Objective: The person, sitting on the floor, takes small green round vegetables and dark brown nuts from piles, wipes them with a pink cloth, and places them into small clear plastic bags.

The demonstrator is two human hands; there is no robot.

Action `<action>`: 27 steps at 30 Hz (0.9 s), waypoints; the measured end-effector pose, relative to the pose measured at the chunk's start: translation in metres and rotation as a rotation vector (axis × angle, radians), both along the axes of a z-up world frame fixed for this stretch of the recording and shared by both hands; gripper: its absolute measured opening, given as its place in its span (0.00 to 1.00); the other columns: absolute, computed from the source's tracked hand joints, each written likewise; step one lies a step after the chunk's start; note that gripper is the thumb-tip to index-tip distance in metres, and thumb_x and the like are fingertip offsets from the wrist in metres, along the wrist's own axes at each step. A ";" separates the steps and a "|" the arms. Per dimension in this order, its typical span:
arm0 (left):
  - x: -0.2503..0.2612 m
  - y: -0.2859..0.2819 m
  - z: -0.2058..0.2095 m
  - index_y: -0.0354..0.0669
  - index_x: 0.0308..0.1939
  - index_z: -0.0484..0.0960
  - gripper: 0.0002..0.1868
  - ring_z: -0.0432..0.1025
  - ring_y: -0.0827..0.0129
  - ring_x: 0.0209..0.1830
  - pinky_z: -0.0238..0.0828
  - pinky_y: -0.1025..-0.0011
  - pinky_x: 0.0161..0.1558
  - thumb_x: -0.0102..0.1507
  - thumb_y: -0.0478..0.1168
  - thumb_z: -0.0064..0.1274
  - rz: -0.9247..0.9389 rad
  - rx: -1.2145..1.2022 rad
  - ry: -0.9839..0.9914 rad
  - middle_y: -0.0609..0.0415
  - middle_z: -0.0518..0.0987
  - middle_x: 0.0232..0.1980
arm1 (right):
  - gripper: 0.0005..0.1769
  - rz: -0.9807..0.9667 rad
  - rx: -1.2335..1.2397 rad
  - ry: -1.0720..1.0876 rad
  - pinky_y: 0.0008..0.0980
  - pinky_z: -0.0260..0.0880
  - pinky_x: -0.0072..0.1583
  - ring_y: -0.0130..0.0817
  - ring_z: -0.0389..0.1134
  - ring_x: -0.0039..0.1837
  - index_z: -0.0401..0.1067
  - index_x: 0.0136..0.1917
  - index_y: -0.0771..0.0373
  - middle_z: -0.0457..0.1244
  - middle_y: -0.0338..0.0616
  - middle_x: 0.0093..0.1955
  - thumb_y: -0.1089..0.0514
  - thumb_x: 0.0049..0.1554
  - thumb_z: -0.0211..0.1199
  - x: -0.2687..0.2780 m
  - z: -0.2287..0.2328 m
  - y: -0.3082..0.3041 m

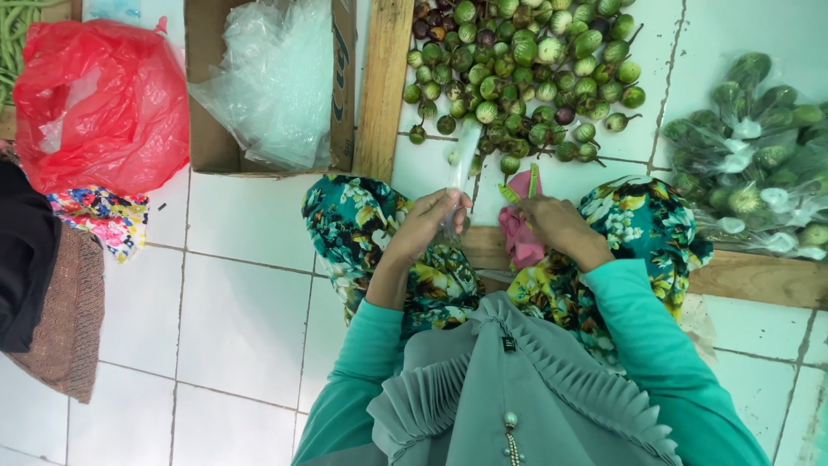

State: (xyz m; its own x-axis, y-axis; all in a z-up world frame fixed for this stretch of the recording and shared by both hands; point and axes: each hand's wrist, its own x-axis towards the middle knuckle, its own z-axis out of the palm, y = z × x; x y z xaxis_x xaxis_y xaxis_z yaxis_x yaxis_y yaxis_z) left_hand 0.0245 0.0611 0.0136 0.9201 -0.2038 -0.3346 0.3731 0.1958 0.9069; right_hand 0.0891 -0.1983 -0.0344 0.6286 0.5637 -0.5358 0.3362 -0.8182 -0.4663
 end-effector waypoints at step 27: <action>0.004 -0.020 -0.106 0.35 0.72 0.63 0.28 0.78 0.61 0.38 0.85 0.64 0.34 0.69 0.30 0.52 -0.146 -0.085 -0.076 0.41 0.80 0.38 | 0.22 -0.366 0.552 0.070 0.45 0.65 0.48 0.49 0.69 0.43 0.74 0.41 0.62 0.65 0.54 0.34 0.45 0.70 0.58 -0.003 -0.046 0.040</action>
